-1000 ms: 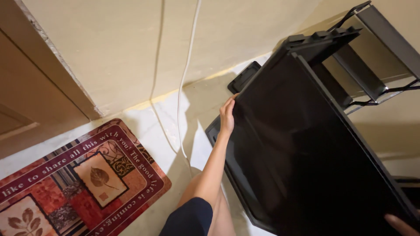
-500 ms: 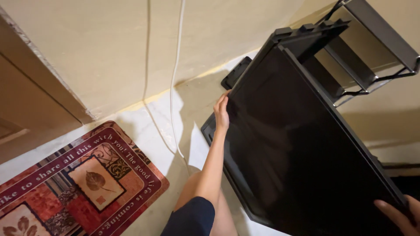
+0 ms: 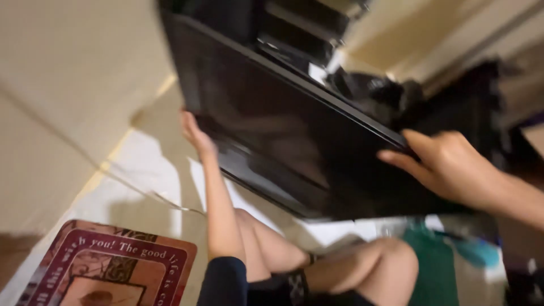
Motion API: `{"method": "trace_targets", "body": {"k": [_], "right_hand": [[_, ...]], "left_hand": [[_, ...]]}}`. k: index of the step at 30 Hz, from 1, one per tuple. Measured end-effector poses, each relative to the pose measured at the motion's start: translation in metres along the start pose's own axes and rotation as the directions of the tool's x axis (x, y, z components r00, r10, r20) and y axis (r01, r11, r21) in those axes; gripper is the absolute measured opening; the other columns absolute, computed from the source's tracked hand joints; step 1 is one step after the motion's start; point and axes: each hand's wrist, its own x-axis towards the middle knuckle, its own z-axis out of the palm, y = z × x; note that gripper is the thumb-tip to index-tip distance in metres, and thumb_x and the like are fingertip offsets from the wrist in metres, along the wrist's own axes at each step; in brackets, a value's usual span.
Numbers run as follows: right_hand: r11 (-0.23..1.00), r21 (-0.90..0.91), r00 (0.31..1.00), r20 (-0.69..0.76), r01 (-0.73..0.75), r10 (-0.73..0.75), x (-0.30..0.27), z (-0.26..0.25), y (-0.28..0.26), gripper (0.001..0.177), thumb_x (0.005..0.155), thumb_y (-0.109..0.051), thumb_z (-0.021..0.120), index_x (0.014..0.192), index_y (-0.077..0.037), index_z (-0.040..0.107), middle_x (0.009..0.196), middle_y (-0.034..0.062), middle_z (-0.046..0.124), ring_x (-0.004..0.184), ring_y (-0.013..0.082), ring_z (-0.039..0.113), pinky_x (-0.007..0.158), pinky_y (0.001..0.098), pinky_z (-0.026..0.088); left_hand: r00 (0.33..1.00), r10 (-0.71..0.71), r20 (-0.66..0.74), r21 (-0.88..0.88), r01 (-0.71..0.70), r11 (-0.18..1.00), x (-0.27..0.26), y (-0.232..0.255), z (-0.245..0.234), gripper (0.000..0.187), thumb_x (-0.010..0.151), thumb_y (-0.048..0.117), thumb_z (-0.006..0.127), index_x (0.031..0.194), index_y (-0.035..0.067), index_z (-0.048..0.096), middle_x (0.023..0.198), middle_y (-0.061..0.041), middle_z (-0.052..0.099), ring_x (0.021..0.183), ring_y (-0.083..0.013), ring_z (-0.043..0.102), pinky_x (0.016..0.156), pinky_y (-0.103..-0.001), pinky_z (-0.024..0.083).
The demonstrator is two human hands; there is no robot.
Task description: The recorder is seen assembling a black plastic storage container by snapping panels together.
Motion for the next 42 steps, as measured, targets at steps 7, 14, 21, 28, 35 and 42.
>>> {"method": "trace_targets", "body": {"k": [7, 14, 21, 28, 35, 42], "right_hand": [[0.999, 0.044, 0.998, 0.061, 0.018, -0.021, 0.007, -0.009, -0.019, 0.049, 0.093, -0.04, 0.068, 0.071, 0.0, 0.049, 0.046, 0.0219, 0.049, 0.045, 0.0448, 0.053, 0.041, 0.0482, 0.042], [0.999, 0.041, 0.999, 0.024, 0.035, -0.036, 0.008, -0.007, -0.023, 0.05, 0.096, -0.044, 0.065, 0.074, -0.001, 0.05, 0.046, 0.0204, 0.049, 0.046, 0.0437, 0.054, 0.042, 0.0481, 0.045], [0.996, -0.012, 0.996, -0.03, 0.084, -0.084, -0.03, -0.045, -0.011, 0.054, 0.1, -0.049, 0.055, 0.123, -0.001, 0.058, 0.09, 0.0165, 0.067, 0.089, 0.0388, 0.065, 0.076, 0.0493, 0.05], [0.911, 0.361, 0.902, -0.431, 0.201, -0.028, -0.078, -0.011, 0.04, 0.065, 0.111, -0.058, 0.03, 0.128, -0.002, 0.058, 0.131, 0.0121, 0.063, 0.138, 0.0321, 0.048, 0.119, 0.0442, 0.034], [0.747, 0.626, 0.877, -0.463, 0.223, 0.127, -0.079, 0.032, 0.049, 0.08, 0.112, -0.067, 0.02, 0.123, 0.001, 0.062, 0.127, 0.011, 0.067, 0.129, 0.0229, 0.062, 0.132, 0.0565, -0.008], [0.776, 0.599, 0.867, -0.476, 0.197, 0.147, -0.077, 0.035, 0.046, 0.09, 0.11, -0.071, 0.014, 0.124, 0.005, 0.061, 0.111, 0.0112, 0.073, 0.115, 0.0213, 0.069, 0.131, 0.0552, -0.009]], "left_hand": [[0.998, 0.003, 0.068, 0.032, -0.005, 0.999, 0.006, 0.019, -0.006, 0.075, 0.108, 0.048, 0.053, 0.157, -0.005, 0.036, 0.164, -0.018, 0.039, 0.15, -0.0285, 0.039, 0.126, -0.04, 0.028], [0.978, 0.112, 0.178, 0.313, -0.164, 0.935, -0.026, 0.081, 0.013, 0.077, 0.11, 0.05, 0.051, 0.162, -0.003, 0.028, 0.17, -0.019, 0.028, 0.158, -0.0322, 0.026, 0.13, -0.044, 0.017], [0.685, 0.576, 0.447, 0.103, -0.679, 0.727, -0.154, 0.283, 0.145, 0.053, 0.104, 0.033, 0.056, 0.148, 0.006, 0.045, 0.154, -0.012, 0.046, 0.146, -0.0291, 0.044, 0.126, -0.046, 0.035], [0.155, 0.577, 0.802, -0.102, -0.916, 0.388, -0.245, 0.355, 0.239, 0.027, 0.101, 0.03, 0.063, 0.111, 0.006, 0.07, 0.128, -0.012, 0.066, 0.128, -0.0297, 0.061, 0.115, -0.054, 0.038], [0.119, 0.559, 0.82, -0.084, -0.943, 0.322, -0.263, 0.319, 0.258, 0.034, 0.094, 0.025, 0.072, 0.064, 0.012, 0.06, 0.062, -0.004, 0.06, 0.06, -0.0227, 0.059, 0.061, -0.039, 0.044], [0.105, 0.592, 0.799, -0.114, -0.94, 0.321, -0.263, 0.319, 0.257, 0.034, 0.09, 0.019, 0.07, 0.058, 0.014, 0.057, 0.058, -0.003, 0.057, 0.055, -0.0218, 0.057, 0.055, -0.038, 0.043]]}}
